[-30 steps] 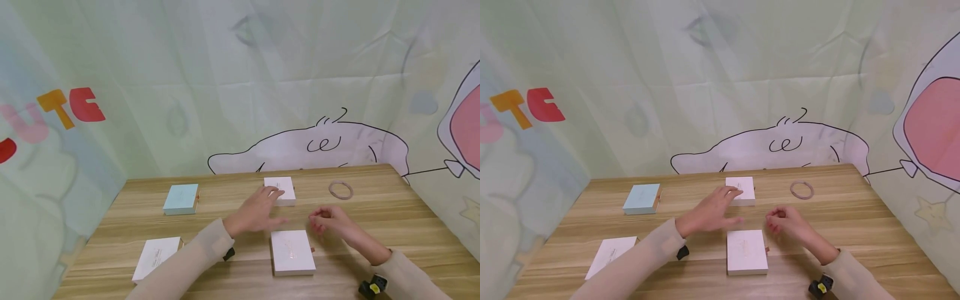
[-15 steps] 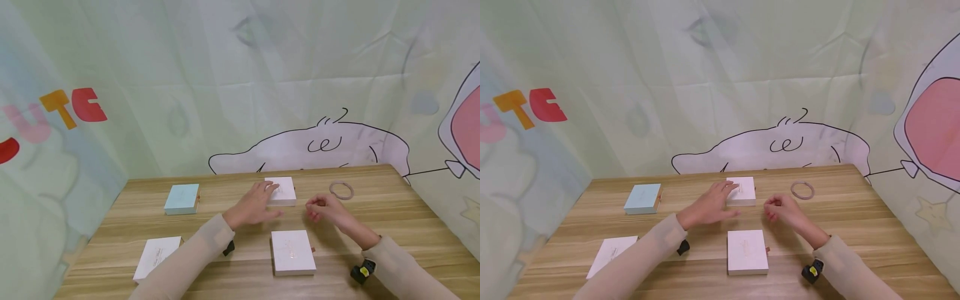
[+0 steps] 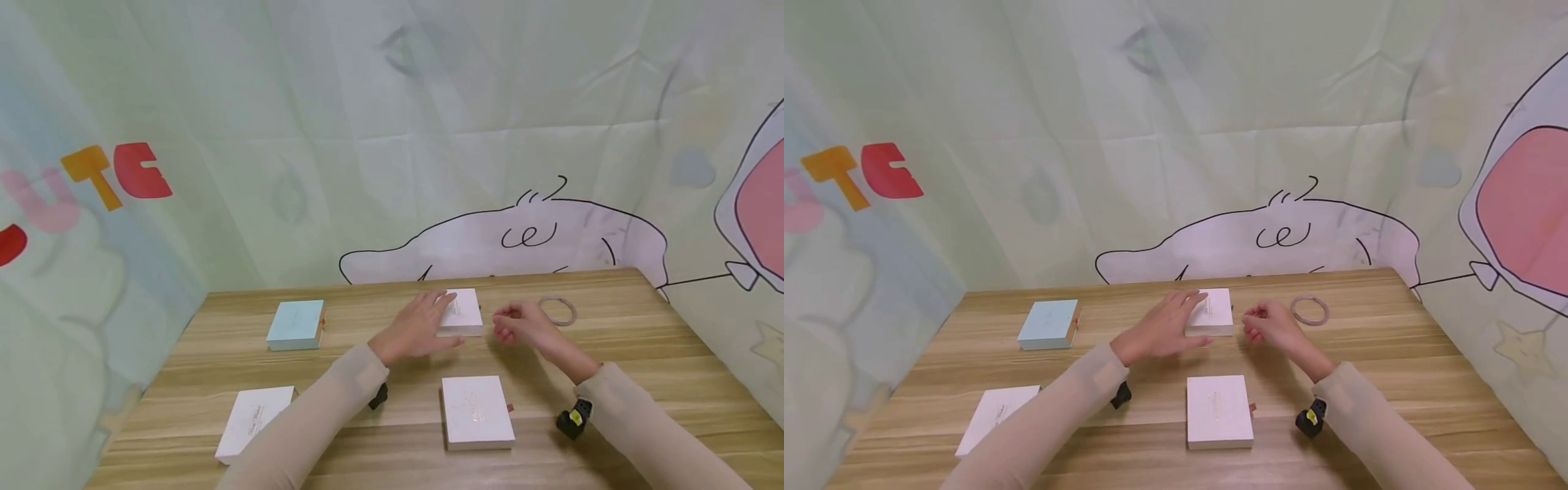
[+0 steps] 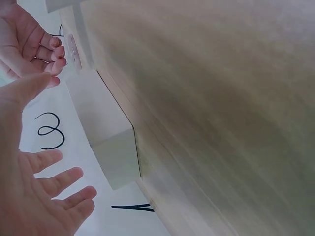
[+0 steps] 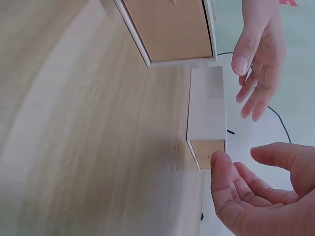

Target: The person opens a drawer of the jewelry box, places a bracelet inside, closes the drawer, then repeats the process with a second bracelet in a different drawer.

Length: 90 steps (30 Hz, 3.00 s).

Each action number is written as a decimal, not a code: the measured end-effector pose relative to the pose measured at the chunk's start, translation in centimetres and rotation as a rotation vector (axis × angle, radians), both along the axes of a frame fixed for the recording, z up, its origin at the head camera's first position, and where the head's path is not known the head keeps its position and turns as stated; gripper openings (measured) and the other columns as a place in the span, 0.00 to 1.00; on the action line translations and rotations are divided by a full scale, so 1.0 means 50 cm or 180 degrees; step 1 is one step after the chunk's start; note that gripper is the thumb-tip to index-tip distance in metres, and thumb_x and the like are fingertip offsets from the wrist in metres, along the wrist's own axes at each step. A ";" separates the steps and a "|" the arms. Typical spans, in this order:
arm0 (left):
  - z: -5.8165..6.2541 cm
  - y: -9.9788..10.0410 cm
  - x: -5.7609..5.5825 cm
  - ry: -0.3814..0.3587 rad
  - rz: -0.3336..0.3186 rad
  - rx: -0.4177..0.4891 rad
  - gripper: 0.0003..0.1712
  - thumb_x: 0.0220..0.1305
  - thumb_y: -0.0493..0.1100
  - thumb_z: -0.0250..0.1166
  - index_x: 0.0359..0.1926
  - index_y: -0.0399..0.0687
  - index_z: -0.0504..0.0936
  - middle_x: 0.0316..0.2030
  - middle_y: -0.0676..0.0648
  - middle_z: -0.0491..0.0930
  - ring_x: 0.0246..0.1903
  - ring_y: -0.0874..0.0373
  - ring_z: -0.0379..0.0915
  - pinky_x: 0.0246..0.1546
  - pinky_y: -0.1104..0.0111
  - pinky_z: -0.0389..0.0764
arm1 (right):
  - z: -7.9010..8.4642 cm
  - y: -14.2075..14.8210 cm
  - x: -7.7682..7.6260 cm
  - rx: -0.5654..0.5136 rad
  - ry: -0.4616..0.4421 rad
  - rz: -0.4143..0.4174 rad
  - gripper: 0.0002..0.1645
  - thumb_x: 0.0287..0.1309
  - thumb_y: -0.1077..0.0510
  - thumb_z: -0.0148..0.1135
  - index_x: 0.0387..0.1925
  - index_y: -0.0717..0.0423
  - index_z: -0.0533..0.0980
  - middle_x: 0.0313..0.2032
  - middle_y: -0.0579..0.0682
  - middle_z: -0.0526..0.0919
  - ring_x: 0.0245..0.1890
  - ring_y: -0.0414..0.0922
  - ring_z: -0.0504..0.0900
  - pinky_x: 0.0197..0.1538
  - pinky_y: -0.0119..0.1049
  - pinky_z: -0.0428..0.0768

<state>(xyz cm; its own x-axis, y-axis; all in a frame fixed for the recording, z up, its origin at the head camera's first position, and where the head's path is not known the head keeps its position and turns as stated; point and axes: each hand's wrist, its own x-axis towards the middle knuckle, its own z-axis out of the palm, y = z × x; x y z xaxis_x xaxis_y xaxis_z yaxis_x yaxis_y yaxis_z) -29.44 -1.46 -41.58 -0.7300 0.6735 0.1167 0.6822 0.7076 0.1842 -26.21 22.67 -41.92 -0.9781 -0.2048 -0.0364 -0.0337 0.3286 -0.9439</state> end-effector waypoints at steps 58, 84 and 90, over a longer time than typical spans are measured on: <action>-0.017 0.047 -0.066 -0.0253 -0.0005 -0.0207 0.56 0.63 0.72 0.59 0.76 0.40 0.55 0.73 0.40 0.58 0.71 0.46 0.53 0.69 0.57 0.58 | -0.025 -0.030 -0.112 0.0240 -0.0413 -0.0040 0.13 0.67 0.72 0.53 0.47 0.83 0.74 0.30 0.56 0.82 0.27 0.41 0.79 0.35 0.35 0.83; -0.018 0.059 -0.075 -0.0113 0.0159 -0.0563 0.54 0.62 0.75 0.57 0.74 0.41 0.59 0.69 0.44 0.64 0.67 0.51 0.60 0.66 0.63 0.64 | -0.027 -0.034 -0.120 0.0258 -0.0312 -0.0069 0.05 0.60 0.78 0.55 0.36 0.81 0.75 0.25 0.53 0.80 0.25 0.42 0.80 0.32 0.37 0.84; -0.021 0.061 -0.079 -0.0141 0.0183 -0.0576 0.55 0.61 0.75 0.58 0.75 0.43 0.58 0.70 0.44 0.64 0.67 0.51 0.60 0.65 0.62 0.65 | -0.030 -0.036 -0.121 0.0327 -0.0290 -0.0090 0.04 0.58 0.78 0.56 0.34 0.80 0.76 0.24 0.52 0.80 0.23 0.42 0.79 0.30 0.35 0.83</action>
